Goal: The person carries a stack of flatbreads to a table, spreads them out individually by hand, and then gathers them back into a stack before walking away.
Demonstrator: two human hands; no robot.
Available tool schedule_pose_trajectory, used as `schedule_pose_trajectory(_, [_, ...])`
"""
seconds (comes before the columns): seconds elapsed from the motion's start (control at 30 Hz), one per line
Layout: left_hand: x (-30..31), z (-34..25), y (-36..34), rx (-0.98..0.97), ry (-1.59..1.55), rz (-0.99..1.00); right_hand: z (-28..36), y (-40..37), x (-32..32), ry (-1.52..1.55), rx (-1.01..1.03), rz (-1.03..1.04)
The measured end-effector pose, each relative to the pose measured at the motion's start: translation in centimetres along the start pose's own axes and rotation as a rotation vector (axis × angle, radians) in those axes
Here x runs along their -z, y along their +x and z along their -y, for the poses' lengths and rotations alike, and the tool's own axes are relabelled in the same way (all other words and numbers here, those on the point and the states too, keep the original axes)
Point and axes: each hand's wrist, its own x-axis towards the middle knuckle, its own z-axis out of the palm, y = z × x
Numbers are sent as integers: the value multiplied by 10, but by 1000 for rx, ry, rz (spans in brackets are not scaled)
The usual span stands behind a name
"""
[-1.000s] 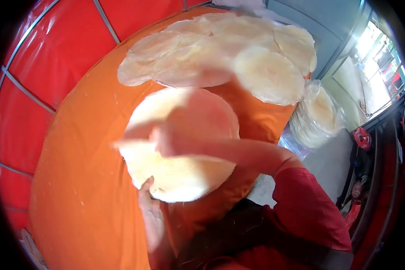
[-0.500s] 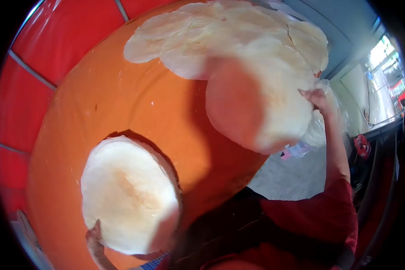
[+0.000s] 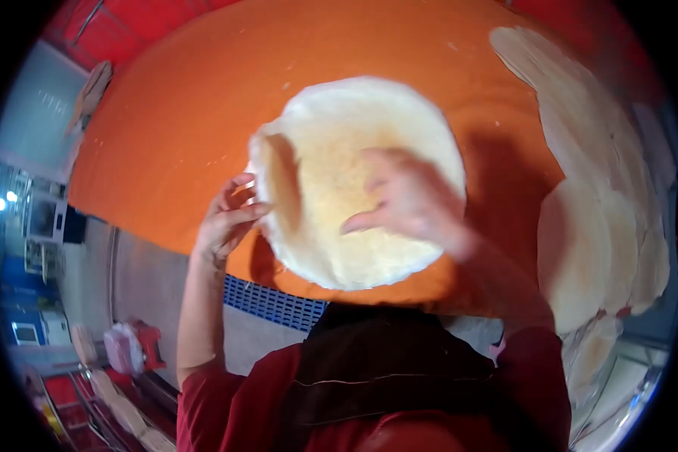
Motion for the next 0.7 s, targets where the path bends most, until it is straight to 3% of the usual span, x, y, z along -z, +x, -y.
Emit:
schedule_pose_trajectory(0.07, [1, 17, 4, -59, 0, -77, 22, 20, -59, -170, 175, -26])
schedule_pose_trajectory(0.13, [6, 29, 17, 9, -35, -84, 11, 42, -101, 70, 218, 32])
schedule_pose_trajectory(0.17, [5, 32, 19, -5, -53, -57, 12, 50, -107, 0, 183, -15])
schedule_pose_trajectory(0.47, [13, 37, 17, -94, -283, 90, -9, 63, -110, 223, -29, 61])
schedule_pose_trajectory(0.57, [-8, 29, 11, -117, -190, -54, -29, 72, -125, 344, -39, 67])
schedule_pose_trajectory(0.67, [-16, 35, 16, -190, 41, -123, -23, 65, -123, 281, -66, 37])
schedule_pose_trajectory(0.7, [-14, 33, 17, -171, -18, -110, -23, 65, -123, 298, -67, 32])
